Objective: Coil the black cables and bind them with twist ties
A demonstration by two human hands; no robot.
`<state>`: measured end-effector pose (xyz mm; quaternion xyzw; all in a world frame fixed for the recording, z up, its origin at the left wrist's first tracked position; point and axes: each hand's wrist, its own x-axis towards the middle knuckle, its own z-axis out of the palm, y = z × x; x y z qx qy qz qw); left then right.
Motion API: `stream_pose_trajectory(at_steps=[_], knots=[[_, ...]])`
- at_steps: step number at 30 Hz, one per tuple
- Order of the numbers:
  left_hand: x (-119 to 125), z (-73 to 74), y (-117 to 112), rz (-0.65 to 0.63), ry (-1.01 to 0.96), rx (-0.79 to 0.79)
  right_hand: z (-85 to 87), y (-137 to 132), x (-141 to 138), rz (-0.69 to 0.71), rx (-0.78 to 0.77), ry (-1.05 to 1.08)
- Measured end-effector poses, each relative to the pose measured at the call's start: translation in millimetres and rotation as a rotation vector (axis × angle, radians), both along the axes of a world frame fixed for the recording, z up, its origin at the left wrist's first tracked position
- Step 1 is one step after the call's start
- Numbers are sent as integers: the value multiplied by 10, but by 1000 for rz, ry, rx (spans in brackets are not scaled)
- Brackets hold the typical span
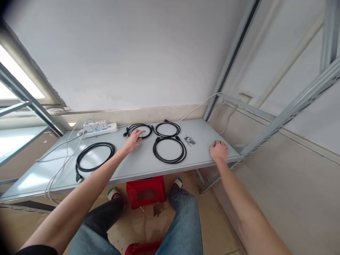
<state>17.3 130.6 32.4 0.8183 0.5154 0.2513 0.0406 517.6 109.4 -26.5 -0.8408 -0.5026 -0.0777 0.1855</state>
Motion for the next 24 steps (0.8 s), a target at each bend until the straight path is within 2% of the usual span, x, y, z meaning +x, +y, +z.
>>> stream_pose_trajectory(at_steps=[3,5,8,10,14,19,24], knots=[[-83,-14,-180,31,65,-7,0,-5,-5,6,5,-6],[-200,-54,-367,99,133,-7,-3,-2,-13,6,10,-6],[-411,-162,-605,246,200,-72,-1,7,-34,1,13,0],[-512,-242,-685,267,251,-126,11,3,-47,-4,7,13],[-539,-327,-710,317,307,-122,64,-59,-91,-6,-16,38],[-481,-301,-732,320,278,-126,102,-169,-304,-31,-73,26],[-513,-304,-754,302,256,-111,67,-148,-515,-89,-108,64]])
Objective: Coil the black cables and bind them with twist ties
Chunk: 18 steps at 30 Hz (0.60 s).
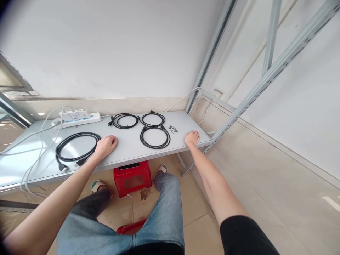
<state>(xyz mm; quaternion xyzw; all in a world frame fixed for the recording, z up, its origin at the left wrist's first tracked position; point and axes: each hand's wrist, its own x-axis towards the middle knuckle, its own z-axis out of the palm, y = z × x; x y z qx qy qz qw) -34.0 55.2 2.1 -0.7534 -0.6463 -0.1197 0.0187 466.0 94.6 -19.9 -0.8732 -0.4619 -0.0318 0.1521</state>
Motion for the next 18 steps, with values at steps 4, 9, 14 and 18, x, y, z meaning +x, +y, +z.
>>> stream_pose_trajectory(at_steps=[4,9,14,18], knots=[[-17,-18,17,-3,-4,-5,-37,47,-32,-6,20,-8],[-12,-22,42,28,29,-15,-62,57,-18,0,49,-18],[5,0,36,34,33,-26,3,-8,-91,88,-10,-28],[7,-1,41,35,32,-17,45,-12,-115,200,-71,-18]])
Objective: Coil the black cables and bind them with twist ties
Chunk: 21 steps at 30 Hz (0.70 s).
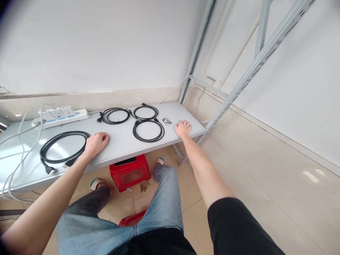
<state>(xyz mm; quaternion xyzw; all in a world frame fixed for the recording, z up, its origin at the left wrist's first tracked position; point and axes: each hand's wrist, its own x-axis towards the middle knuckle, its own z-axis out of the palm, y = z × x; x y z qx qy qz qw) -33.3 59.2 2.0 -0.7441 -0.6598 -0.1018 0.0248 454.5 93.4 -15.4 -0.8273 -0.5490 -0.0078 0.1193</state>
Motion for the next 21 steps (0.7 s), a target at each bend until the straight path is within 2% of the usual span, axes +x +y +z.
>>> stream_pose_trajectory(at_steps=[5,13,21], knots=[[-8,-16,1,-2,9,-1,-37,64,23,-28,-33,51],[2,2,-22,-11,-21,10,-49,46,-11,-68,65,31],[-24,-46,-12,-35,-54,48,-67,46,8,-84,112,-10]])
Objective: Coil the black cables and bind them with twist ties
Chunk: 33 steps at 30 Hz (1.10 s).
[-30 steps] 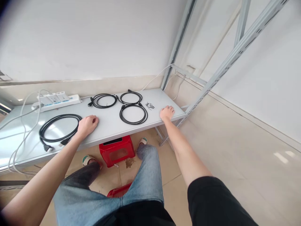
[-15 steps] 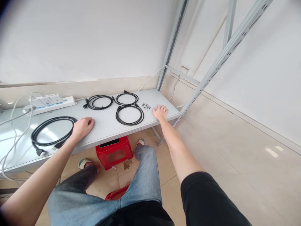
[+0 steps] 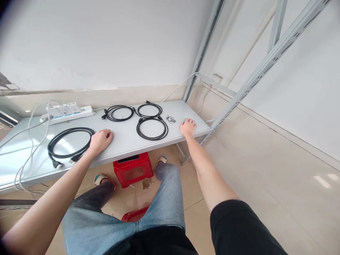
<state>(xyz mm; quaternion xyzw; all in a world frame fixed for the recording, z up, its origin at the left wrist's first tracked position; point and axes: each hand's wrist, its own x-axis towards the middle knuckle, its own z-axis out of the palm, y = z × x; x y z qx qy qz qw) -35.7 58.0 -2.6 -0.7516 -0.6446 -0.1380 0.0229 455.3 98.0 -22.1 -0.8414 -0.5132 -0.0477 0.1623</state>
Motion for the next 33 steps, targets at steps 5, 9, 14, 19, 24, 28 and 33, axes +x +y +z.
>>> stream_pose_trajectory(at_steps=[5,9,14,19,24,28,33], knots=[[-7,-9,6,-8,13,2,6,-9,-1,6,-23,-29],[1,1,3,-3,19,-3,10,-6,0,3,-20,-27],[15,22,-12,5,23,-8,-21,18,21,9,13,-13],[12,21,-15,-5,22,5,-33,22,30,6,24,-10],[10,17,-13,-6,28,10,-18,12,22,6,27,-7],[15,25,-14,3,18,-3,-8,8,14,8,25,-2],[15,26,-14,4,9,-8,2,3,7,2,10,1]])
